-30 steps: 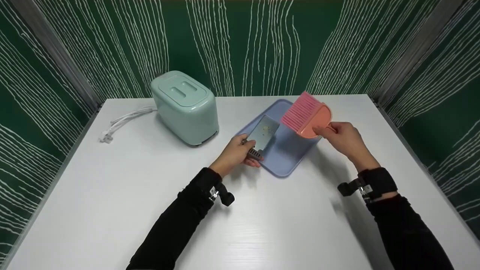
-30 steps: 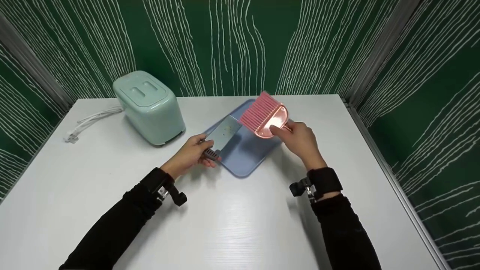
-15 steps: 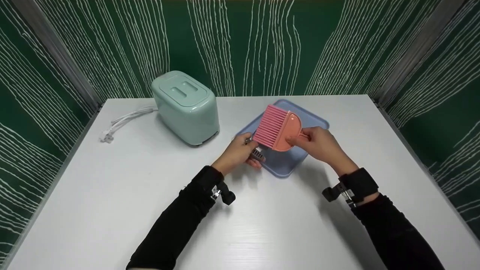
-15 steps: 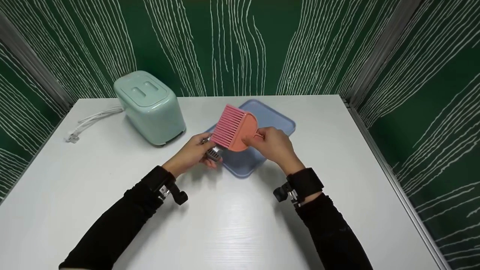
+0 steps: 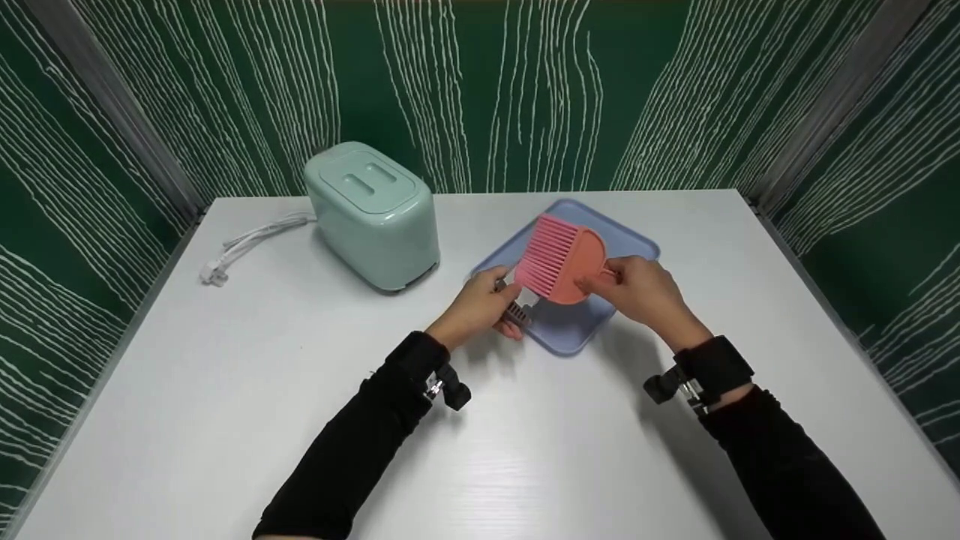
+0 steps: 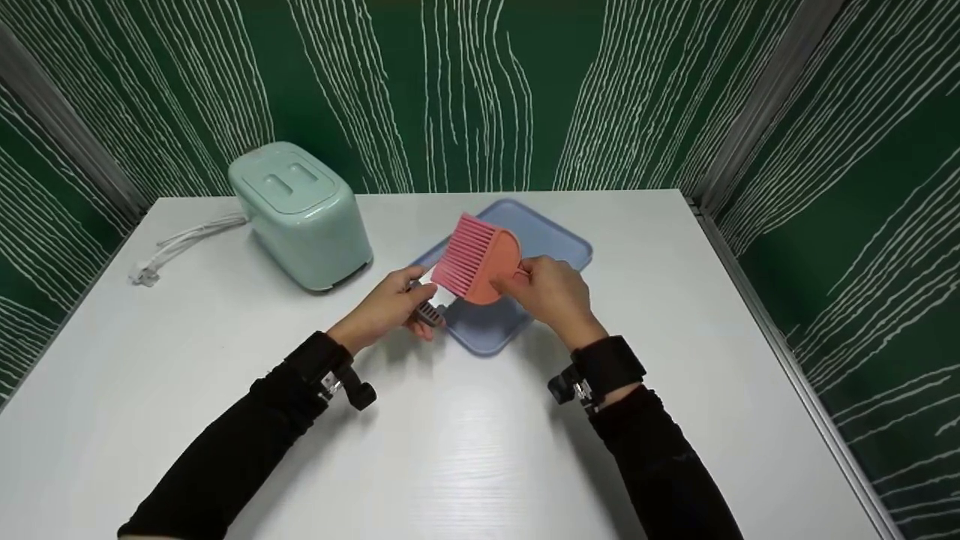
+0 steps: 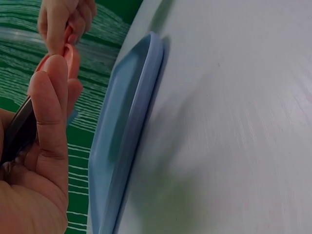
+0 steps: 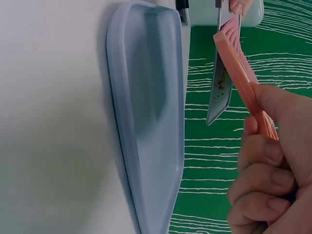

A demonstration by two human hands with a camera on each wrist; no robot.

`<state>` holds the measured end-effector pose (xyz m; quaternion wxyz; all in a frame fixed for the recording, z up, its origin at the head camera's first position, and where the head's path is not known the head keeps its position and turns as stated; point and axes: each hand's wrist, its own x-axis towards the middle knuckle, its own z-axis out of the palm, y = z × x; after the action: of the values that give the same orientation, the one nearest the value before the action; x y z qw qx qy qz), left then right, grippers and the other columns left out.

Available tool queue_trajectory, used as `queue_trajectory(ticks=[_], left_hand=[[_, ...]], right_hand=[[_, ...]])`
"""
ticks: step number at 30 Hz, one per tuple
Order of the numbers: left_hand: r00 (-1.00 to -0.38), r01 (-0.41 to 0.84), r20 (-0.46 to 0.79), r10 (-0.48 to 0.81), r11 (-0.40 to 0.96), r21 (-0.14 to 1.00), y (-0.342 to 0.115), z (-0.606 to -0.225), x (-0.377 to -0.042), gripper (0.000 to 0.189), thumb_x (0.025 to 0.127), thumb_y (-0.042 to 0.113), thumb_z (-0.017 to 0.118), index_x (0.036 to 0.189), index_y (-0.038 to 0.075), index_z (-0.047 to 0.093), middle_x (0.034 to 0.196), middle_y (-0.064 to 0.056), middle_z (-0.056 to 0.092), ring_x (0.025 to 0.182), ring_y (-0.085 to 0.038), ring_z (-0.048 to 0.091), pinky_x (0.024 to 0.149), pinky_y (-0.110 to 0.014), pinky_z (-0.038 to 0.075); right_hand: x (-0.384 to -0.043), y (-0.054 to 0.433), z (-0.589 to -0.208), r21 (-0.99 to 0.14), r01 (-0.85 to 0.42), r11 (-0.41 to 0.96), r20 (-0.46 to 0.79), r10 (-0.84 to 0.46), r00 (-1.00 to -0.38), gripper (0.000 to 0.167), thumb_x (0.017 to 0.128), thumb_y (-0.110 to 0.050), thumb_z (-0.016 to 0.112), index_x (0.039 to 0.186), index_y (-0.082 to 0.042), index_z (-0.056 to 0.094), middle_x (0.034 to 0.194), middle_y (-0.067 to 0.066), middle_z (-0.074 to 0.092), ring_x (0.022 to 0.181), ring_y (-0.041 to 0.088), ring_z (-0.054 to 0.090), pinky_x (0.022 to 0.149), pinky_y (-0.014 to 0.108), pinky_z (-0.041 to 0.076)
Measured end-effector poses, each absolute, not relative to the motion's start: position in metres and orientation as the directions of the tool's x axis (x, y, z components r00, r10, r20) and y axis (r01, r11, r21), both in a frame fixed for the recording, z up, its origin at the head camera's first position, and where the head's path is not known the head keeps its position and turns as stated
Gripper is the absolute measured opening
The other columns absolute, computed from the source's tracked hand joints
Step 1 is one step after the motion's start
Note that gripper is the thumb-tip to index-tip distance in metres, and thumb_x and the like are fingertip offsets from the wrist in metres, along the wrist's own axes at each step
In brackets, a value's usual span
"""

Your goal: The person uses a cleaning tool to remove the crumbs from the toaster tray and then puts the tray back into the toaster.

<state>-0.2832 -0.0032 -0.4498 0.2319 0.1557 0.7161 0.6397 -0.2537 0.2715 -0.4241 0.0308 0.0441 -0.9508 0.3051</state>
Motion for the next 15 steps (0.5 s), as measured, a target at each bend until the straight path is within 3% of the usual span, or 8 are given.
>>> queue_trajectory(ticks=[3, 6, 10, 13, 15], left_hand=[[-0.848, -0.060, -0.129, 0.514, 0.148, 0.987, -0.0026, -0.4494, -0.2831, 0.011, 0.114, 0.015, 0.049, 0.116, 0.003, 0.050, 0.074, -0.014, 0.073, 0.052, -0.018, 0.073, 0.059, -0.038, 0.065], [-0.852, -0.050, -0.127, 0.509, 0.161, 0.986, -0.0025, -0.4491, -0.2834, 0.025, 0.114, 0.014, 0.049, 0.135, 0.001, 0.052, 0.074, -0.014, 0.072, 0.052, -0.018, 0.072, 0.062, -0.042, 0.065], [-0.852, -0.043, -0.128, 0.508, 0.176, 0.983, -0.0029, -0.4487, -0.2845, 0.049, 0.114, 0.013, 0.049, 0.160, 0.000, 0.041, 0.073, -0.014, 0.072, 0.051, -0.018, 0.072, 0.066, -0.047, 0.065], [-0.850, -0.029, -0.123, 0.512, 0.187, 0.982, -0.0029, -0.4483, -0.2852, 0.052, 0.114, 0.012, 0.048, 0.162, -0.002, 0.037, 0.071, -0.013, 0.072, 0.050, -0.017, 0.072, 0.066, -0.049, 0.065], [-0.850, -0.013, -0.114, 0.514, 0.195, 0.981, -0.0025, -0.4478, -0.2856, 0.046, 0.114, 0.012, 0.048, 0.156, -0.004, 0.043, 0.070, -0.012, 0.072, 0.049, -0.016, 0.072, 0.065, -0.049, 0.065]], right_hand=[[-0.2537, 0.2717, -0.4237, -0.560, -0.095, 0.823, 0.100, -0.047, -0.994, 0.046, 0.098, -0.052, 0.075, 0.074, -0.018, 0.057, 0.060, -0.009, 0.038, 0.061, 0.013, 0.042, 0.057, 0.030, 0.034], [-0.2538, 0.2722, -0.4238, -0.540, -0.095, 0.836, 0.118, -0.036, -0.992, 0.047, 0.097, -0.051, 0.076, 0.072, -0.018, 0.054, 0.061, -0.008, 0.041, 0.062, 0.014, 0.045, 0.057, 0.031, 0.035], [-0.2544, 0.2737, -0.4253, -0.516, -0.110, 0.850, 0.153, -0.035, -0.988, 0.042, 0.097, -0.048, 0.077, 0.075, -0.016, 0.061, 0.062, -0.006, 0.049, 0.062, 0.014, 0.049, 0.057, 0.031, 0.037], [-0.2546, 0.2750, -0.4264, -0.484, -0.126, 0.866, 0.191, -0.036, -0.981, 0.039, 0.097, -0.046, 0.078, 0.077, -0.015, 0.065, 0.062, -0.004, 0.055, 0.062, 0.015, 0.051, 0.056, 0.032, 0.037], [-0.2548, 0.2761, -0.4273, -0.461, -0.133, 0.877, 0.217, -0.034, -0.975, 0.039, 0.097, -0.045, 0.078, 0.078, -0.014, 0.066, 0.062, -0.002, 0.057, 0.062, 0.016, 0.052, 0.055, 0.032, 0.037]])
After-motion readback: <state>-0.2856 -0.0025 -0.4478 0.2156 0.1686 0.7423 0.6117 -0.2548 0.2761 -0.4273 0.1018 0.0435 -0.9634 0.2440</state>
